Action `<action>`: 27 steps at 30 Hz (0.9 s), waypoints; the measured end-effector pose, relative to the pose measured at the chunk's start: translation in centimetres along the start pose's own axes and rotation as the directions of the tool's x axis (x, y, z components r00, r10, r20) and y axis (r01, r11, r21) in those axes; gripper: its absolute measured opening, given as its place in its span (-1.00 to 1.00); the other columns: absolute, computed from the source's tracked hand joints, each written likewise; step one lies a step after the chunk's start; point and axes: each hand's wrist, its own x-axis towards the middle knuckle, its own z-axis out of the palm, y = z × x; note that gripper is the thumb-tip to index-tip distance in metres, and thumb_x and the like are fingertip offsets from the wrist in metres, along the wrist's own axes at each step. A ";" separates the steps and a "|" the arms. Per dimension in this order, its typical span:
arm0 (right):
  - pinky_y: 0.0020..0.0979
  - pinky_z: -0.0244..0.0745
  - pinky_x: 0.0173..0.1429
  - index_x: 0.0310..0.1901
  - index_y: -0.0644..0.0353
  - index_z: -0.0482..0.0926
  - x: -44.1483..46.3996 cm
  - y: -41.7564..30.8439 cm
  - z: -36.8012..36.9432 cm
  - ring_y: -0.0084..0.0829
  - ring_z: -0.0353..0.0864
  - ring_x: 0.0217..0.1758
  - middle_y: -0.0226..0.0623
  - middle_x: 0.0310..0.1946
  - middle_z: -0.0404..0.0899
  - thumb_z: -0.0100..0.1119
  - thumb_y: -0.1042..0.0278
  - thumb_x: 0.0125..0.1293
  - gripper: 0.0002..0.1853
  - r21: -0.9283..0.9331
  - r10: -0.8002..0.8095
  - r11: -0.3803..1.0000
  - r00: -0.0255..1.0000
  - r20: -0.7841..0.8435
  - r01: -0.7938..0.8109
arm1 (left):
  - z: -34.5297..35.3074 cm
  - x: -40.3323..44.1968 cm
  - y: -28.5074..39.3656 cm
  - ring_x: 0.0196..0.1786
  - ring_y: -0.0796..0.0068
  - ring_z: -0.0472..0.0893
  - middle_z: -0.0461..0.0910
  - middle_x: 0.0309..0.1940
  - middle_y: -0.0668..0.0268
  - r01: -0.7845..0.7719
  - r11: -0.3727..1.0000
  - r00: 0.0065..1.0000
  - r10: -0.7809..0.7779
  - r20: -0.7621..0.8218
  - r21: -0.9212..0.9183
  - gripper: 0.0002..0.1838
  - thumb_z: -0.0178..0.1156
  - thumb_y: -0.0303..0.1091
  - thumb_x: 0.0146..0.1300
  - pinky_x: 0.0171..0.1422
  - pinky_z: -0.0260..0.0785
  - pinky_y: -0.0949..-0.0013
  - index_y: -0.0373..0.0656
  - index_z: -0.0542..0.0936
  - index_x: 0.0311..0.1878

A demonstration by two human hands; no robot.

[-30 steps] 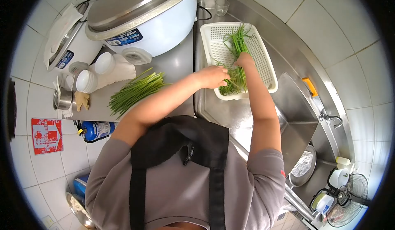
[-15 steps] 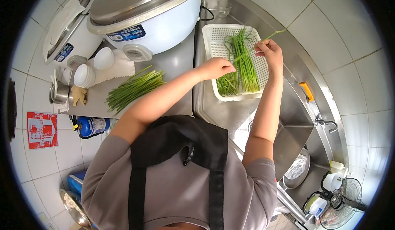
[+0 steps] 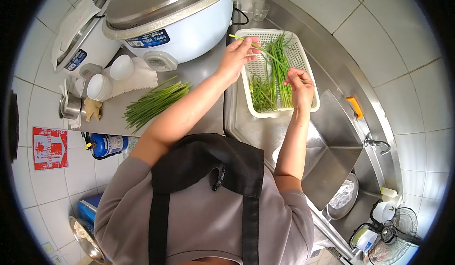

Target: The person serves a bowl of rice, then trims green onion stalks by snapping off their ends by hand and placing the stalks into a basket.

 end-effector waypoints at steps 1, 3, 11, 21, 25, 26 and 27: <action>-0.57 0.39 -0.35 -0.28 0.33 0.59 -0.2 0.1 -0.2 -0.58 0.46 -0.50 -0.36 -0.51 0.53 0.17 0.52 0.17 -0.90 -0.231 -0.033 0.972 0.999 0.014 0.035 | -0.1 0.0 0.4 -0.17 0.54 0.52 0.53 -0.21 0.31 -0.064 0.997 0.998 0.063 0.023 0.053 -0.65 -0.06 -0.13 0.37 -0.11 0.40 0.47 -0.22 0.51 -0.04; -0.58 0.37 -0.36 -0.28 0.32 0.59 -0.6 0.1 -0.3 -0.59 0.46 -0.51 -0.38 -0.51 0.53 0.18 0.50 0.17 -0.89 -0.397 -0.008 0.917 0.999 0.032 0.020 | 0.1 -0.1 1.1 -0.19 0.55 0.53 0.54 -0.24 0.30 -0.140 0.983 0.990 0.136 0.043 0.123 -0.66 -0.06 -0.15 0.37 -0.12 0.42 0.48 -0.23 0.52 -0.08; -0.53 0.39 -0.38 -0.29 0.27 0.51 -0.2 0.7 0.9 -0.55 0.44 -0.48 -0.35 -0.47 0.51 0.06 0.48 0.25 -0.93 0.222 0.189 0.955 0.981 0.051 -0.195 | 2.1 -3.1 2.9 -0.12 0.45 0.56 0.58 -0.20 0.24 -0.436 0.886 0.890 0.399 0.222 0.159 -0.76 -0.04 -0.36 0.35 -0.04 0.45 0.41 -0.31 0.56 -0.18; -0.48 0.29 -0.30 -0.22 0.26 0.47 0.8 -0.9 6.8 -0.52 0.36 -0.42 -0.37 -0.46 0.46 0.04 0.43 0.27 -0.89 0.541 0.228 0.780 0.948 0.222 -0.314 | -1.2 -8.9 5.6 -0.08 0.24 0.59 0.60 -0.19 0.14 -0.746 0.447 0.659 0.603 0.448 0.494 -0.79 0.10 -0.62 0.10 -0.03 0.45 0.39 -0.28 0.59 -0.17; -0.48 0.32 -0.28 -0.22 0.28 0.47 0.9 -0.1 9.1 -0.53 0.38 -0.41 -0.36 -0.45 0.47 0.03 0.43 0.27 -0.88 0.505 0.176 0.821 0.959 0.222 -0.267 | -2.6 -10.5 5.8 -0.10 0.22 0.60 0.59 -0.18 0.13 -0.792 0.350 0.591 0.647 0.482 0.501 -0.73 0.16 -0.64 -0.02 -0.08 0.49 0.37 -0.27 0.60 -0.19; -0.49 0.34 -0.27 -0.22 0.28 0.47 1.0 0.2 9.6 -0.53 0.39 -0.42 -0.37 -0.45 0.47 0.02 0.44 0.27 -0.89 0.486 0.145 0.838 0.960 0.239 -0.248 | -2.8 -10.6 5.9 -0.10 0.23 0.60 0.58 -0.18 0.14 -0.848 0.223 0.491 0.673 0.553 0.481 -0.73 0.17 -0.64 -0.05 -0.09 0.50 0.37 -0.27 0.60 -0.20; -0.48 0.35 -0.27 -0.22 0.27 0.47 1.0 0.6 9.9 -0.53 0.39 -0.41 -0.37 -0.45 0.46 0.02 0.44 0.28 -0.89 0.498 0.152 0.822 0.949 0.275 -0.276 | -2.9 -11.0 5.9 -0.10 0.22 0.60 0.58 -0.19 0.14 -0.842 0.212 0.498 0.658 0.564 0.497 -0.73 0.20 -0.63 -0.07 -0.09 0.50 0.35 -0.28 0.60 -0.22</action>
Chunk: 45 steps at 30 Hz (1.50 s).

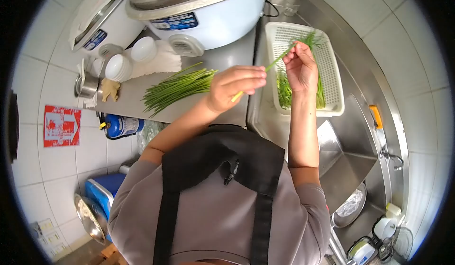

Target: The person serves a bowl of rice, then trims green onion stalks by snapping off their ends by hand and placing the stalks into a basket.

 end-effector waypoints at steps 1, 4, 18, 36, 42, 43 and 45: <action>-0.47 0.36 -0.26 -0.22 0.27 0.46 0.2 0.5 0.1 -0.53 0.40 -0.41 -0.38 -0.45 0.46 0.01 0.44 0.28 -0.89 0.019 0.023 1.000 0.999 0.029 -0.024 | -0.3 -0.3 0.2 -0.10 0.22 0.60 0.58 -0.19 0.14 0.005 1.000 1.000 -0.005 -0.002 0.022 -0.73 0.20 -0.63 -0.07 -0.09 0.50 0.35 -0.28 0.60 -0.22; -0.47 0.36 -0.23 -0.28 0.26 0.47 -0.4 2.2 1.0 -0.53 0.42 -0.39 -0.39 -0.46 0.46 0.04 0.48 0.26 -0.94 -0.291 -0.016 0.956 0.995 0.101 0.045 | -1.1 -1.4 0.8 -0.16 0.24 0.61 0.58 -0.28 0.20 0.069 0.997 0.992 -0.072 -0.105 -0.033 -0.88 0.11 -0.50 0.16 -0.04 0.48 0.29 -0.27 0.56 -0.24; -0.63 0.26 -0.19 -0.35 0.25 0.43 -6.0 5.4 1.3 -0.68 0.36 -0.36 -0.51 -0.48 0.40 0.06 0.51 0.25 -0.96 -0.801 0.009 0.583 0.985 0.174 0.136 | -12.1 -3.8 5.9 -0.60 0.68 0.18 0.26 -0.57 0.47 0.318 0.818 0.663 -0.554 -0.504 -0.480 -0.78 -0.15 -0.23 0.40 -0.56 0.06 0.58 -0.14 0.42 -0.24; -0.54 0.33 -0.25 -0.22 0.27 0.53 -7.1 5.2 0.8 -0.61 0.43 -0.37 -0.43 -0.44 0.52 0.13 0.43 0.20 -0.86 -0.924 -0.063 0.337 0.984 0.168 0.180 | 3.9 -3.3 -4.0 -0.08 0.45 0.50 0.50 -0.22 0.35 0.732 0.332 0.498 -0.857 0.135 -0.595 -0.66 -0.12 -0.11 0.40 0.10 0.28 0.34 -0.21 0.46 -0.12; -0.57 0.32 -0.24 -0.24 0.27 0.55 -4.9 1.7 -4.0 -0.65 0.44 -0.39 -0.44 -0.54 0.52 0.15 0.38 0.24 -0.85 -0.878 -0.172 0.475 0.985 -0.024 0.061 | 8.7 -0.9 -7.3 -0.09 0.48 0.48 0.51 -0.22 0.32 0.690 -0.114 0.386 -0.777 0.496 -0.715 -0.75 -0.14 -0.13 0.40 0.05 0.28 0.35 -0.08 0.41 -0.24; -0.58 0.33 -0.24 -0.25 0.27 0.56 -4.7 1.3 -4.3 -0.65 0.45 -0.38 -0.44 -0.52 0.54 0.14 0.40 0.24 -0.87 -0.874 -0.236 0.475 0.972 -0.019 0.098 | 9.5 -0.5 -7.8 -0.09 0.48 0.48 0.51 -0.22 0.32 0.692 -0.116 0.387 -0.773 0.502 -0.713 -0.75 -0.14 -0.13 0.40 0.05 0.28 0.35 -0.08 0.41 -0.24; -0.58 0.33 -0.24 -0.26 0.27 0.57 -4.3 0.4 -5.0 -0.65 0.46 -0.37 -0.43 -0.50 0.55 0.13 0.41 0.24 -0.87 -0.871 -0.305 0.472 0.952 -0.017 0.136 | 10.6 0.5 -8.9 -0.10 0.47 0.49 0.51 -0.21 0.32 0.634 -0.343 0.203 -0.791 0.577 -0.694 -0.74 -0.14 -0.11 0.39 0.05 0.29 0.31 -0.08 0.41 -0.24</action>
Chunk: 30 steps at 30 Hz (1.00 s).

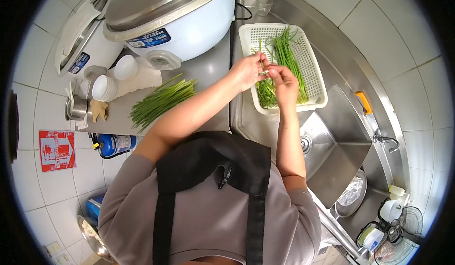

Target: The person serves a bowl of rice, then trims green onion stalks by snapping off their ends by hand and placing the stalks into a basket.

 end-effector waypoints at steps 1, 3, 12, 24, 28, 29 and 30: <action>-0.58 0.34 -0.23 -0.27 0.27 0.58 0.3 0.2 -0.6 -0.63 0.48 -0.36 -0.42 -0.47 0.57 0.13 0.41 0.24 -0.88 0.275 0.091 0.958 0.995 -0.029 -0.079 | 0.2 0.7 0.1 -0.13 0.46 0.52 0.52 -0.28 0.35 -0.011 0.993 1.000 0.012 0.001 -0.114 -0.75 -0.14 -0.13 0.38 0.05 0.30 0.25 -0.08 0.42 -0.24; -0.55 0.34 -0.21 -0.26 0.27 0.61 0.9 1.6 -2.1 -0.55 0.50 -0.32 -0.35 -0.35 0.61 0.19 0.31 0.22 -0.81 0.495 0.211 0.856 0.974 -0.076 -0.147 | 0.2 1.6 0.6 -0.13 0.44 0.54 0.52 -0.33 0.36 -0.084 0.980 0.996 0.088 -0.014 0.178 -0.74 -0.15 -0.17 0.39 0.05 0.31 0.25 -0.10 0.44 -0.26; -0.40 0.41 -0.18 -0.26 0.30 0.62 7.4 8.1 -5.8 -0.39 0.58 -0.30 -0.13 -0.37 0.62 0.21 0.22 0.10 -0.71 -0.725 0.427 0.674 0.875 0.226 -0.142 | -1.0 4.3 -3.9 0.10 0.30 0.43 0.52 -0.01 0.19 -0.088 -0.755 0.978 0.059 0.201 0.649 -0.66 0.06 -0.36 0.10 0.19 0.23 0.19 -0.22 0.53 -0.03; -0.24 0.54 -0.25 -0.31 0.25 0.62 11.5 10.9 -3.0 -0.27 0.64 -0.28 -0.14 -0.34 0.63 0.36 0.21 -0.08 -0.67 -0.994 0.574 0.091 0.812 0.102 0.061 | -1.5 4.1 -6.3 0.10 0.35 0.48 0.52 0.02 0.28 -0.238 -0.777 0.946 -0.320 -0.041 0.583 -0.67 -0.02 -0.34 0.13 0.15 0.27 0.26 -0.13 0.59 -0.06; -0.47 0.43 -0.56 -0.39 0.26 0.58 12.8 7.5 -6.0 -0.53 0.48 -0.63 -0.34 -0.62 0.53 0.35 0.21 -0.02 -0.71 -0.881 0.733 0.391 0.668 0.124 -0.266 | -0.9 3.7 -5.5 0.12 0.34 0.45 0.50 0.02 0.23 -0.245 -0.759 0.939 -0.341 -0.048 0.603 -0.73 0.03 -0.32 0.12 0.14 0.26 0.25 -0.13 0.62 -0.15; -0.48 0.43 -0.56 -0.42 0.27 0.57 12.8 6.5 -6.7 -0.54 0.48 -0.62 -0.35 -0.63 0.52 0.34 0.22 0.00 -0.73 -0.792 0.706 0.515 0.686 0.174 -0.329 | -0.7 3.5 -5.3 0.12 0.34 0.45 0.50 0.02 0.23 -0.247 -0.758 0.939 -0.340 -0.043 0.604 -0.73 0.03 -0.32 0.12 0.14 0.26 0.25 -0.13 0.62 -0.15; -0.49 0.42 -0.56 -0.44 0.28 0.55 12.6 5.4 -7.1 -0.54 0.49 -0.62 -0.36 -0.65 0.52 0.33 0.24 0.02 -0.75 -0.680 0.671 0.626 0.708 0.220 -0.382 | -0.7 3.1 -5.1 0.14 0.31 0.42 0.48 0.01 0.21 -0.219 -0.738 0.975 -0.193 0.111 0.638 -0.73 0.05 -0.32 0.13 0.16 0.24 0.23 -0.14 0.60 -0.13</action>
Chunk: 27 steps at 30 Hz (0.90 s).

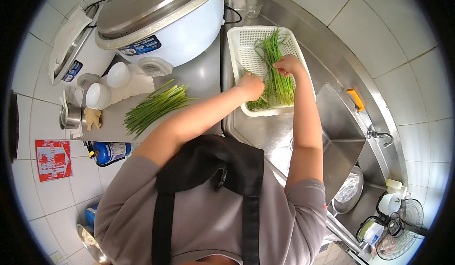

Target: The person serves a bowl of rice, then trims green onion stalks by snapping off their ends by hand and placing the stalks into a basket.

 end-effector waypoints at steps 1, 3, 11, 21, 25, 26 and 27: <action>-0.51 0.36 -0.59 -0.48 0.26 0.54 -1.5 -0.6 -0.3 -0.57 0.44 -0.64 -0.41 -0.67 0.49 0.27 0.30 0.08 -0.80 0.059 -0.047 0.997 0.999 -0.015 0.048 | -0.2 -0.2 -0.1 0.16 0.28 0.39 0.46 0.00 0.19 0.018 0.999 0.977 -0.027 -0.212 -0.042 -0.72 0.07 -0.32 0.13 0.18 0.22 0.20 -0.15 0.58 -0.10; -0.53 0.34 -0.57 -0.45 0.26 0.55 -4.0 -2.0 -0.7 -0.60 0.42 -0.64 -0.43 -0.68 0.47 0.25 0.30 0.10 -0.81 0.099 -0.098 0.991 0.995 0.023 0.095 | -1.1 -0.4 -0.3 0.16 0.24 0.37 0.44 -0.02 0.17 0.021 0.975 0.885 -0.122 -0.449 -0.222 -0.73 0.08 -0.31 0.14 0.22 0.16 0.15 -0.15 0.55 -0.10; -0.61 0.31 -0.32 -0.16 0.27 0.54 -9.8 -4.2 -0.9 -0.66 0.41 -0.46 -0.44 -0.51 0.53 0.10 0.24 0.26 -0.73 0.326 -0.409 0.867 0.912 0.036 0.376 | -4.2 0.4 -2.8 -0.01 0.31 0.49 0.57 -0.26 0.35 -0.166 0.961 0.737 -0.029 -0.675 -0.223 -0.82 0.03 -0.35 0.19 0.38 -0.14 -0.09 -0.13 0.49 -0.16; -0.54 0.32 -0.08 0.00 0.33 0.41 -12.9 -6.3 -0.6 -0.59 0.45 -0.28 -0.38 -0.36 0.55 0.03 0.41 0.30 -0.72 0.478 -0.578 0.524 0.706 -0.409 0.705 | -6.7 0.6 -3.4 -0.33 0.51 0.58 0.55 -0.46 0.31 -0.341 0.292 0.920 -0.090 -0.381 -0.894 -0.75 -0.03 -0.21 0.33 -0.19 0.39 0.44 -0.20 0.49 -0.16; -0.61 0.36 -0.18 -0.13 0.32 0.53 -11.1 -6.2 -0.7 -0.66 0.46 -0.32 -0.41 -0.36 0.57 0.15 0.49 0.21 -0.80 0.332 -0.518 0.641 0.709 -0.477 0.692 | -8.8 -1.1 -2.1 -0.32 0.47 0.57 0.53 -0.47 0.30 -0.476 0.365 0.803 -0.190 -0.565 -0.800 -0.74 0.00 -0.19 0.33 -0.19 0.36 0.42 -0.22 0.47 -0.18; -0.61 0.36 -0.18 -0.13 0.32 0.53 -11.2 -6.3 -0.7 -0.66 0.46 -0.32 -0.41 -0.36 0.57 0.15 0.49 0.21 -0.80 0.332 -0.520 0.640 0.709 -0.476 0.693 | -9.4 -1.7 -2.0 -0.33 0.45 0.57 0.53 -0.47 0.29 -0.487 0.473 0.752 -0.200 -0.628 -0.734 -0.75 0.01 -0.20 0.32 -0.20 0.35 0.42 -0.22 0.46 -0.18; -0.60 0.37 -0.18 -0.14 0.32 0.55 -11.4 -6.6 -0.9 -0.65 0.47 -0.32 -0.40 -0.36 0.58 0.15 0.49 0.20 -0.81 0.287 -0.509 0.664 0.699 -0.502 0.690 | -9.4 -1.7 -2.0 -0.35 0.44 0.56 0.55 -0.45 0.28 -0.524 0.490 0.688 -0.239 -0.685 -0.697 -0.75 0.01 -0.19 0.32 -0.22 0.35 0.41 -0.20 0.48 -0.20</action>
